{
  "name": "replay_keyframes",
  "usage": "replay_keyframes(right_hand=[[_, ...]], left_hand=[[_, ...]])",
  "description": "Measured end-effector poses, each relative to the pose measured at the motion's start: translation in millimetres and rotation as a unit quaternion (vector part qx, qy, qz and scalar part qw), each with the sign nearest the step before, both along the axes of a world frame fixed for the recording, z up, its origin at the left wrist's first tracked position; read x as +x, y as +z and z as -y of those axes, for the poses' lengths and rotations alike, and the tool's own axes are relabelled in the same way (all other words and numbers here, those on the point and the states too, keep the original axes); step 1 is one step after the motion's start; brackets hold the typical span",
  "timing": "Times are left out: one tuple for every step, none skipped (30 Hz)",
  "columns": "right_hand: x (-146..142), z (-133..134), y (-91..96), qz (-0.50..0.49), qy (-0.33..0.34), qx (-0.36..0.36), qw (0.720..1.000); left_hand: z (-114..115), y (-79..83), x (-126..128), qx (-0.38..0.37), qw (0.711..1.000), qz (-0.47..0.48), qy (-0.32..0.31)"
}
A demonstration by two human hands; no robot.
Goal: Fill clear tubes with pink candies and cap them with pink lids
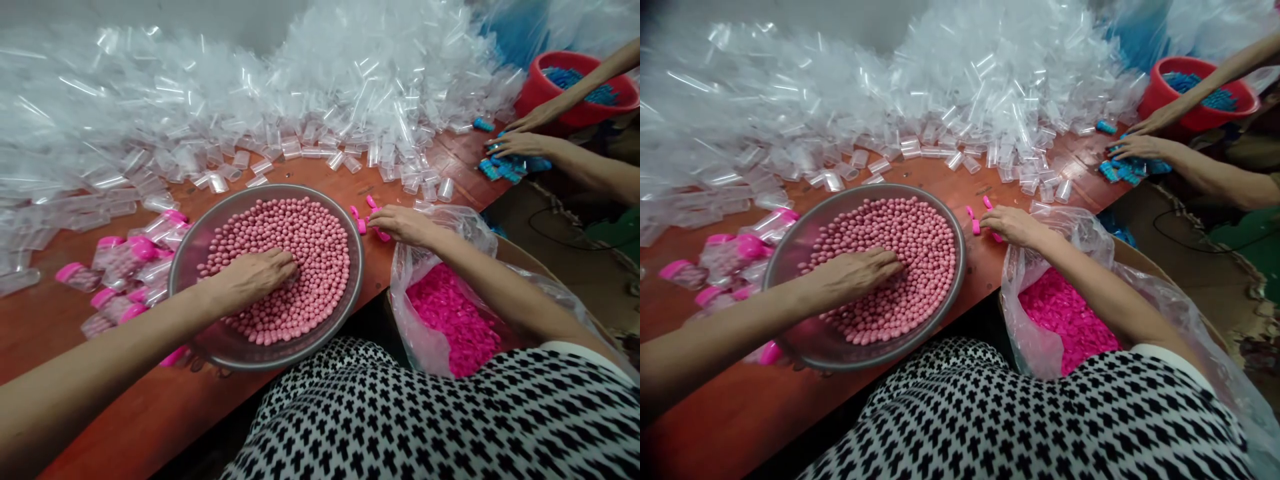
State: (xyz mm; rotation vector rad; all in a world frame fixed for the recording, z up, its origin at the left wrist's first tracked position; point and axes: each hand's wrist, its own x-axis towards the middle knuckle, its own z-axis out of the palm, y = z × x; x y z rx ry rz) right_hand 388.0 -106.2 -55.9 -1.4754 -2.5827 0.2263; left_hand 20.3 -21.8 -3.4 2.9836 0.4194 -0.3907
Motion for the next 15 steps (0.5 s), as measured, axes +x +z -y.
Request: replay_keyframes(right_hand=[[-2.2,-3.5,0.2,0.005,-0.004,-0.001,1.0],[-3.8,-6.7,0.3,0.01,-0.007,-0.002,1.0],[-4.6,-9.7,0.1,0.014,-0.011,-0.005,1.0],[-4.6,-12.3,-0.4,0.015,-0.016,-0.007,1.0],[-4.0,-14.7,-1.3,0.016,-0.025,-0.007,1.0],[-3.1,-17.0,-2.6,0.015,-0.035,-0.005,0.999],[-2.4,-19.2,-4.0,0.016,-0.043,-0.003,0.999],[-2.3,-21.4,-5.6,0.018,-0.044,0.002,0.999],[-3.1,-23.6,-7.1,0.024,-0.036,0.007,0.999],[-5.0,-25.9,-8.4,0.032,-0.018,0.011,0.999],[-7.9,-28.3,-9.5,0.042,0.007,0.013,0.999],[-11.5,-30.7,-10.3,0.054,0.033,0.013,0.998],[-15.3,-33.1,-10.8,0.069,0.054,0.012,0.996],[-18.7,-35.4,-11.1,0.083,0.065,0.011,0.994],[-21.3,-37.5,-11.2,0.095,0.065,0.011,0.993]], left_hand=[[2.2,0.6,1.1,0.005,1.0,-0.012,0.003],[4.7,2.1,1.7,0.009,1.0,-0.03,0.0],[7.5,4.5,1.9,0.016,0.999,-0.05,0.0],[10.6,7.4,2.1,0.027,0.998,-0.065,0.008],[14.0,10.4,2.8,0.038,0.996,-0.079,0.016],[17.7,12.7,4.3,0.044,0.995,-0.091,0.02],[21.3,14.0,7.1,0.045,0.994,-0.099,0.018],[24.8,13.9,11.4,0.038,0.994,-0.099,0.011],[28.0,12.2,17.1,0.024,0.996,-0.091,0.003],[30.6,9.1,23.9,0.006,0.997,-0.076,-0.001],[32.6,5.1,31.2,-0.015,0.998,-0.055,0.008],[33.8,0.6,38.3,-0.042,0.998,-0.03,0.031],[34.1,-3.8,44.6,-0.076,0.995,-0.002,0.066],[33.8,-7.4,49.2,-0.123,0.986,0.032,0.11],[32.8,-9.9,51.9,-0.181,0.968,0.073,0.159]])
